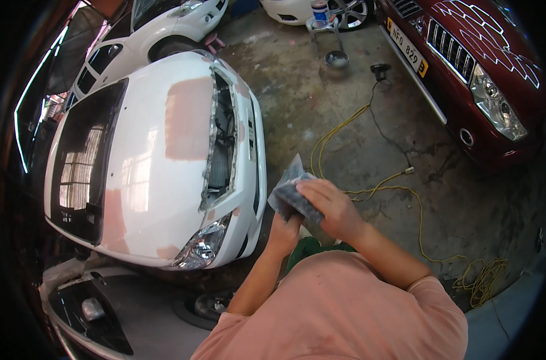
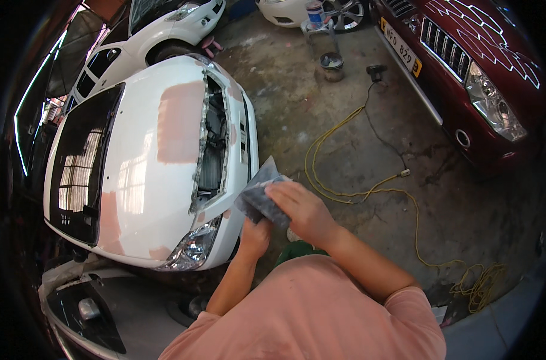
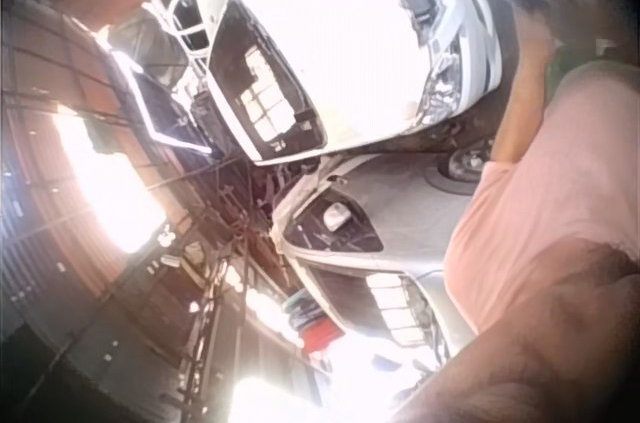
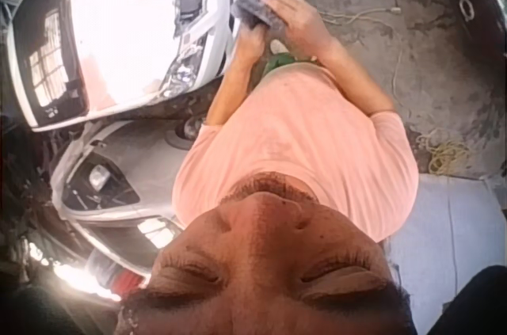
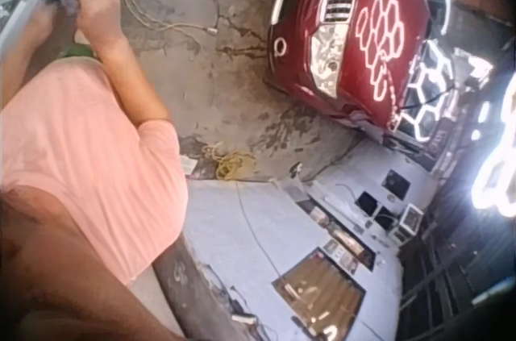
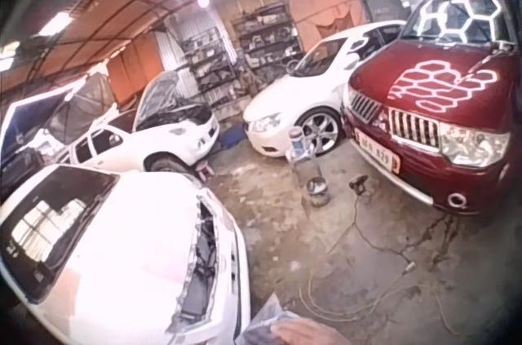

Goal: The person uses two metal spreaders to apply and smooth body filler on the hood and front bumper of a white car. They scrape the filler between the two spreaders and then press it onto the car surface.

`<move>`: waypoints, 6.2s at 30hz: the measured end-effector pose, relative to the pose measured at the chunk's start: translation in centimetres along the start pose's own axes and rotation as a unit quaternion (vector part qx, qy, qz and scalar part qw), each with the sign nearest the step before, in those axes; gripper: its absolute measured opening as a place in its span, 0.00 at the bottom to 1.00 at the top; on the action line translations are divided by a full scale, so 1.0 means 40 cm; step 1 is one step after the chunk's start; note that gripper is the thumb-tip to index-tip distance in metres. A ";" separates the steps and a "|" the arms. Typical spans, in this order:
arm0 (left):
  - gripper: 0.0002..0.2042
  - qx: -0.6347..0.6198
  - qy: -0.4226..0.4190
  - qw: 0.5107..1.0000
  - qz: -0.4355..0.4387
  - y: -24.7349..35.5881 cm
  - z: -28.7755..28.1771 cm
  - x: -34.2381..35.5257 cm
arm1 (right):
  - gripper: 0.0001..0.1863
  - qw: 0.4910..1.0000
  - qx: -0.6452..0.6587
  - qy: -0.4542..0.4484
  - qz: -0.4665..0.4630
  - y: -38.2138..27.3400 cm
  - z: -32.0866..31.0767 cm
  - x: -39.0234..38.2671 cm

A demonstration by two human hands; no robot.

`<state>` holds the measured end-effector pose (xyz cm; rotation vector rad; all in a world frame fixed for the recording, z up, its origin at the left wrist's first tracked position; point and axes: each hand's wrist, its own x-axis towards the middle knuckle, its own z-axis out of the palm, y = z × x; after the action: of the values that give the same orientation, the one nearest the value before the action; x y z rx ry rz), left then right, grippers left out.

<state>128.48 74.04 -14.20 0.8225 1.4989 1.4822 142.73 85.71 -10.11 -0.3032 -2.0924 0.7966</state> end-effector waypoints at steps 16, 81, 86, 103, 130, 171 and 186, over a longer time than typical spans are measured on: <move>0.23 0.075 -0.065 0.995 0.014 -0.084 -0.075 -0.029 | 0.25 0.991 0.052 -0.057 -0.113 -0.058 0.015 -0.010; 0.25 -0.476 0.336 0.811 0.064 -0.031 0.275 -0.707 | 0.20 0.904 0.260 -0.283 -0.186 -0.238 -0.181 -0.267; 0.26 -0.432 0.350 0.829 0.063 -0.042 0.319 -0.666 | 0.16 0.855 0.365 -0.320 0.184 -0.202 -0.181 -0.219; 0.15 0.275 0.291 0.904 0.151 -0.170 0.429 -0.637 | 0.24 0.895 0.213 -0.294 -0.261 -0.295 -0.243 -0.323; 0.26 -0.449 0.224 0.864 -0.046 -0.050 0.302 -0.727 | 0.16 0.930 0.327 -0.150 -0.079 -0.190 -0.227 -0.342; 0.14 0.287 0.354 0.890 0.005 0.037 0.325 -0.682 | 0.30 0.762 0.326 -0.357 0.430 -0.118 -0.158 -0.455; 0.16 0.613 0.209 0.753 0.117 -0.007 0.192 -0.733 | 0.07 0.911 0.064 -0.376 -0.159 -0.254 -0.257 -0.291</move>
<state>147.77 50.98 -10.48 1.5030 2.8578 0.6531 158.61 76.81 -6.62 0.4919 -2.6741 0.9346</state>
